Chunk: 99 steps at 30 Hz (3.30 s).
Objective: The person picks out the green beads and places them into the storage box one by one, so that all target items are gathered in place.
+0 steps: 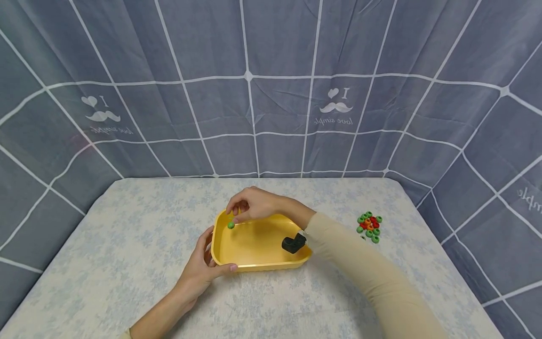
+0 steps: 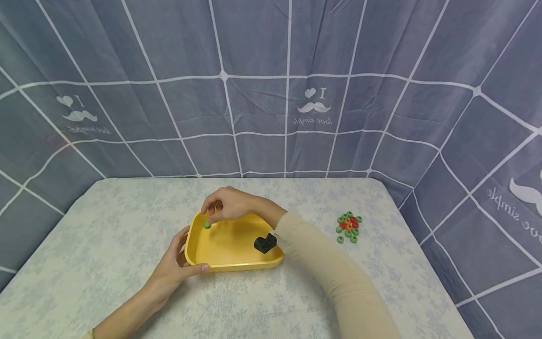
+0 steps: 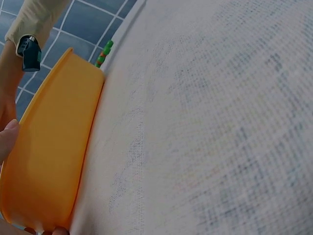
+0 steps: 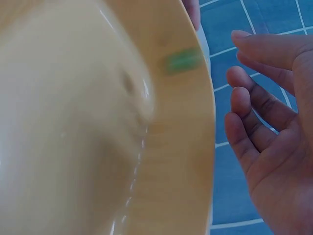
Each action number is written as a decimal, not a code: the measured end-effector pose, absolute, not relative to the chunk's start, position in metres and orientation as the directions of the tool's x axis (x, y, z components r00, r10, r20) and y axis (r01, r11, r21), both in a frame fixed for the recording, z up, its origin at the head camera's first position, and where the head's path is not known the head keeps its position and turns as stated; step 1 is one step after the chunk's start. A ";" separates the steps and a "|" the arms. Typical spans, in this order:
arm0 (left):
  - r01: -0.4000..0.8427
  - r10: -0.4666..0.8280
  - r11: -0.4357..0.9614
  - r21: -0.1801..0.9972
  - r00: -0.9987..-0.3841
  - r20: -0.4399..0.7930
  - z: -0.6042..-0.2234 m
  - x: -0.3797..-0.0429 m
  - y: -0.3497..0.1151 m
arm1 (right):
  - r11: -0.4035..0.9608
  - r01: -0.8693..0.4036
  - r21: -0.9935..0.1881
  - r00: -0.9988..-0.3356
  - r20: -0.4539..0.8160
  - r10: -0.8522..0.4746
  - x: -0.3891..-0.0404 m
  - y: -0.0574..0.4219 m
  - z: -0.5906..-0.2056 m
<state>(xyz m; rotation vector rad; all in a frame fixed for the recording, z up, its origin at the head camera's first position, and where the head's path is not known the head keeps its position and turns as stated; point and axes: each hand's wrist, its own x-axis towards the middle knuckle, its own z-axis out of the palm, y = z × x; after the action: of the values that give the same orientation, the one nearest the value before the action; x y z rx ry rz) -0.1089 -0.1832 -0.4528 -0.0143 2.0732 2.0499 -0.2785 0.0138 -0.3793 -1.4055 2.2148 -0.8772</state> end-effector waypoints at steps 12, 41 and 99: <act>-0.174 0.143 0.040 0.984 -0.974 -0.178 -0.453 -0.110 -0.184 | 0.322 -0.665 -0.674 -0.451 0.019 -0.892 -0.282 0.025 -0.380; -0.177 0.124 0.043 0.983 -0.976 -0.181 -0.452 -0.109 -0.182 | 0.384 -0.629 -0.676 -0.524 0.003 -0.852 -0.284 0.070 -0.386; -0.172 0.109 0.048 0.984 -0.978 -0.177 -0.452 -0.106 -0.180 | 0.501 -0.522 -0.690 -0.680 -0.018 -0.733 -0.270 0.173 -0.387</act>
<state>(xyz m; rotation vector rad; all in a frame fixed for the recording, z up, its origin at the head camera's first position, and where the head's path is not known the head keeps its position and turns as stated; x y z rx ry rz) -0.1060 -0.1802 -0.4520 -0.0658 2.1165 2.0358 -0.2705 0.1725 -0.3867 -1.0540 2.4400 -0.9657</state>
